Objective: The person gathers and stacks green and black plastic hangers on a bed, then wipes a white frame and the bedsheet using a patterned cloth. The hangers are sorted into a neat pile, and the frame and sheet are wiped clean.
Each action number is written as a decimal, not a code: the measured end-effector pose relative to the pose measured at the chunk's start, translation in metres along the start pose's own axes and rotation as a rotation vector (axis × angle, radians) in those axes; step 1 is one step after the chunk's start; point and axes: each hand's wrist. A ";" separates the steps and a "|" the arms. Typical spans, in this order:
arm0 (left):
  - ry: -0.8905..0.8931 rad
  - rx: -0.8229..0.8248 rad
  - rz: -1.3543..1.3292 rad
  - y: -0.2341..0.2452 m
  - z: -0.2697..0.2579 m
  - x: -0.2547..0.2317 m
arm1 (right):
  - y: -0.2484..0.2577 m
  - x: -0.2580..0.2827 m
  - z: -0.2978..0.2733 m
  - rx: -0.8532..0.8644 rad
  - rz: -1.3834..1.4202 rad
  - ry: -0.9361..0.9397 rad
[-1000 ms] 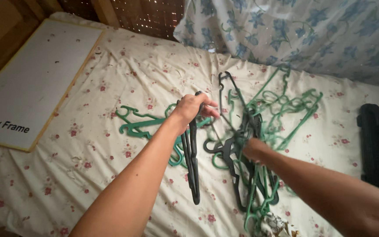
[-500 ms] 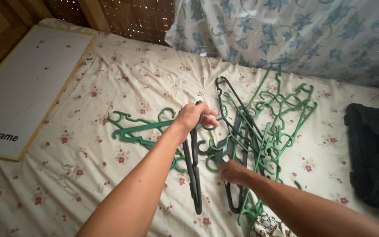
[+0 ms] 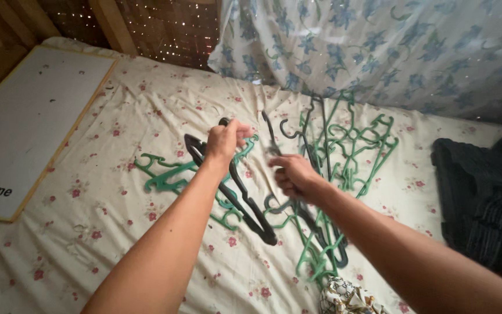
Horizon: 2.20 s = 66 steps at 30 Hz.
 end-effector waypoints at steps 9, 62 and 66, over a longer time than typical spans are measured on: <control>-0.174 0.089 0.050 -0.021 -0.031 -0.039 | -0.049 0.001 -0.037 0.088 -0.201 0.072; -0.259 0.036 0.327 -0.018 -0.037 -0.006 | 0.007 0.050 -0.033 0.187 -0.356 0.403; -0.262 0.115 0.334 -0.029 -0.048 -0.016 | -0.009 0.054 -0.042 0.190 -0.313 0.351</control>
Point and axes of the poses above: each hand's wrist, its own z-axis towards the middle knuckle, its own y-axis out of the back of the hand, x = y × z, and after that the axes turned 10 degrees about z, right-handed
